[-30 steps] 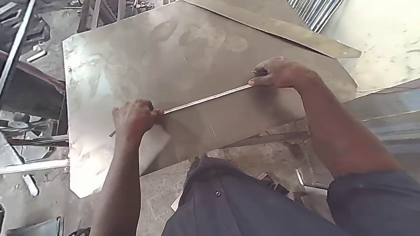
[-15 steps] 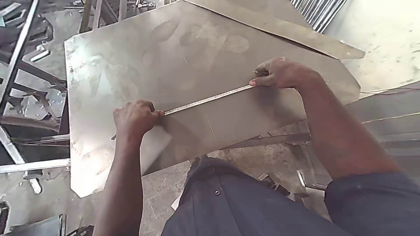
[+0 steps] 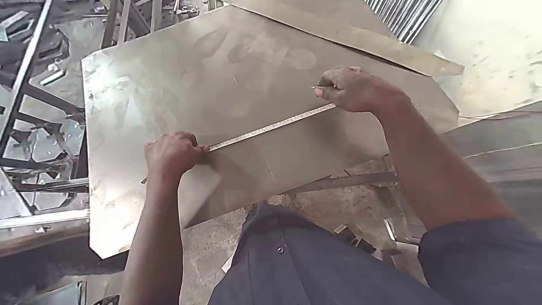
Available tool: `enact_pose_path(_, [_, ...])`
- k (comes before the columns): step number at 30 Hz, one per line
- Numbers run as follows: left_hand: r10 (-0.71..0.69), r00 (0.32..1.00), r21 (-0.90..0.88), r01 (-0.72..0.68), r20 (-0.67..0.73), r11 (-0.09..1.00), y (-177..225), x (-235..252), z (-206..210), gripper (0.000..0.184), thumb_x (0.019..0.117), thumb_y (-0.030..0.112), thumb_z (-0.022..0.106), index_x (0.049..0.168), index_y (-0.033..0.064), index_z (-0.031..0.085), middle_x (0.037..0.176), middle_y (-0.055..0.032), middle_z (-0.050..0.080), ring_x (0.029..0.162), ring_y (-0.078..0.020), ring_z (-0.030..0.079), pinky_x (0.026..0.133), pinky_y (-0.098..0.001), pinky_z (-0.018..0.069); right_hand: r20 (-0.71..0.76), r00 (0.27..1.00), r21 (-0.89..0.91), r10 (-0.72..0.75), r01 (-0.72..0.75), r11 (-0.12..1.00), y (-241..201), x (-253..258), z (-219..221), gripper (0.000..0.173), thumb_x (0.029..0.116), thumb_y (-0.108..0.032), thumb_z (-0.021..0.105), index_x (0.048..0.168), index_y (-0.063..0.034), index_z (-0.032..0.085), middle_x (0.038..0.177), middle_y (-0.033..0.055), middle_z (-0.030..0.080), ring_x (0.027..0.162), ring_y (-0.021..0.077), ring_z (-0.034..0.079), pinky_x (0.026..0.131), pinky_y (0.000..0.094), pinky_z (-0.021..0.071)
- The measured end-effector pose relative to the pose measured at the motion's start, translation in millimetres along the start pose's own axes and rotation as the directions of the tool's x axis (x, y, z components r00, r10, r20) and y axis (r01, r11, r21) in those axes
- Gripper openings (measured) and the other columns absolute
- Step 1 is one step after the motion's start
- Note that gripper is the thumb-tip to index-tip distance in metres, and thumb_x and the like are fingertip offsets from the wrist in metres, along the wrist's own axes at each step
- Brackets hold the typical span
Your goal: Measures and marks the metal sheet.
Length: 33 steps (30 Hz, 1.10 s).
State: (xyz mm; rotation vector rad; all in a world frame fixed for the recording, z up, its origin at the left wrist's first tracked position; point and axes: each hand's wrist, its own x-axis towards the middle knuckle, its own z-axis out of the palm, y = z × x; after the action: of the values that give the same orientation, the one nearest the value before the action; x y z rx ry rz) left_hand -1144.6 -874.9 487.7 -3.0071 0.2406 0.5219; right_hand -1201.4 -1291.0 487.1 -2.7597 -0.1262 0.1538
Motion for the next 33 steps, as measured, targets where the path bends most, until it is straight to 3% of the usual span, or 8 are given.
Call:
enact_pose_path(4, [-0.008, 1.000, 0.008, 0.008, 0.000, 1.000, -0.7, 2.2, 1.6, 0.043, 0.0925, 0.061, 0.064, 0.087, 0.0193, 0.072, 0.092, -0.0177, 0.071, 0.094, -0.0456, 0.067, 0.072, -0.0742, 0.0453, 0.112, 0.989, -0.044, -0.097, 0.102, 0.994, -45.9, 7.0, 4.1, 0.033, 0.1089, -0.036, 0.047, 0.100, -0.0123, 0.067, 0.090, 0.0088, 0.067, 0.085, 0.0274, 0.066, 0.075, 0.0548, 0.0516])
enact_pose_path(6, [-0.012, 1.000, 0.010, 0.012, -0.003, 1.000, -0.7, 2.9, 2.5, 0.042, 0.0924, 0.061, 0.064, 0.087, 0.0195, 0.072, 0.093, -0.0172, 0.071, 0.094, -0.0455, 0.067, 0.071, -0.0738, 0.0456, 0.217, 0.971, -0.094, -0.104, 0.127, 0.988, -62.6, 16.8, 13.4, 0.035, 0.1089, -0.038, 0.046, 0.098, -0.0143, 0.068, 0.089, 0.0065, 0.067, 0.084, 0.0255, 0.067, 0.073, 0.0534, 0.0524])
enact_pose_path(9, [-0.016, 1.000, 0.007, 0.016, 0.010, 1.000, 1.0, 1.6, 1.8, 0.041, 0.0931, 0.059, 0.064, 0.087, 0.0193, 0.071, 0.093, -0.0178, 0.071, 0.095, -0.0460, 0.066, 0.071, -0.0741, 0.0450, 0.323, 0.944, -0.220, -0.060, 0.136, 0.966, -79.1, 29.5, 24.9, 0.036, 0.1087, -0.041, 0.043, 0.103, -0.0163, 0.069, 0.095, 0.0087, 0.068, 0.092, 0.0312, 0.068, 0.073, 0.0590, 0.0528])
enact_pose_path(14, [-0.005, 1.000, 0.017, 0.005, 0.009, 1.000, 1.8, 1.2, 1.4, 0.041, 0.0934, 0.059, 0.064, 0.084, 0.0187, 0.069, 0.090, -0.0180, 0.070, 0.092, -0.0454, 0.066, 0.069, -0.0728, 0.0446, 0.358, 0.934, -0.335, 0.010, 0.118, 0.935, -92.6, 39.6, 26.4, 0.037, 0.1082, -0.040, 0.042, 0.097, -0.0139, 0.066, 0.089, 0.0117, 0.066, 0.088, 0.0345, 0.068, 0.066, 0.0589, 0.0506])
enact_pose_path(21, [0.014, 0.999, 0.055, -0.016, 0.042, 0.998, 1.9, 6.3, -0.4, 0.043, 0.0946, 0.058, 0.063, 0.083, 0.0168, 0.067, 0.091, -0.0188, 0.070, 0.092, -0.0461, 0.066, 0.070, -0.0732, 0.0446, 0.430, 0.901, -0.384, 0.053, 0.129, 0.914, -97.3, 47.1, 23.3, 0.042, 0.1076, -0.043, 0.043, 0.090, -0.0125, 0.067, 0.083, 0.0121, 0.064, 0.083, 0.0341, 0.067, 0.064, 0.0597, 0.0491])
enact_pose_path(27, [0.023, 0.999, 0.070, -0.026, 0.042, 0.997, 1.1, 8.6, -0.7, 0.045, 0.0944, 0.059, 0.063, 0.080, 0.0171, 0.066, 0.086, -0.0182, 0.069, 0.088, -0.0452, 0.066, 0.069, -0.0719, 0.0446, 0.441, 0.897, -0.374, 0.020, 0.164, 0.913, -93.0, 50.2, 26.7, 0.042, 0.1075, -0.042, 0.042, 0.089, -0.0135, 0.067, 0.083, 0.0108, 0.065, 0.082, 0.0332, 0.067, 0.063, 0.0592, 0.0492])
enact_pose_path(33, [0.028, 0.999, 0.086, -0.031, 0.041, 0.996, 1.6, 8.9, -0.1, 0.043, 0.0951, 0.058, 0.063, 0.082, 0.0176, 0.068, 0.093, -0.0174, 0.070, 0.095, -0.0445, 0.066, 0.073, -0.0726, 0.0449, 0.465, 0.885, -0.376, -0.010, 0.208, 0.903, -92.6, 56.7, 27.4, 0.043, 0.1073, -0.042, 0.043, 0.086, -0.0129, 0.066, 0.081, 0.0098, 0.063, 0.080, 0.0314, 0.066, 0.063, 0.0572, 0.0492])
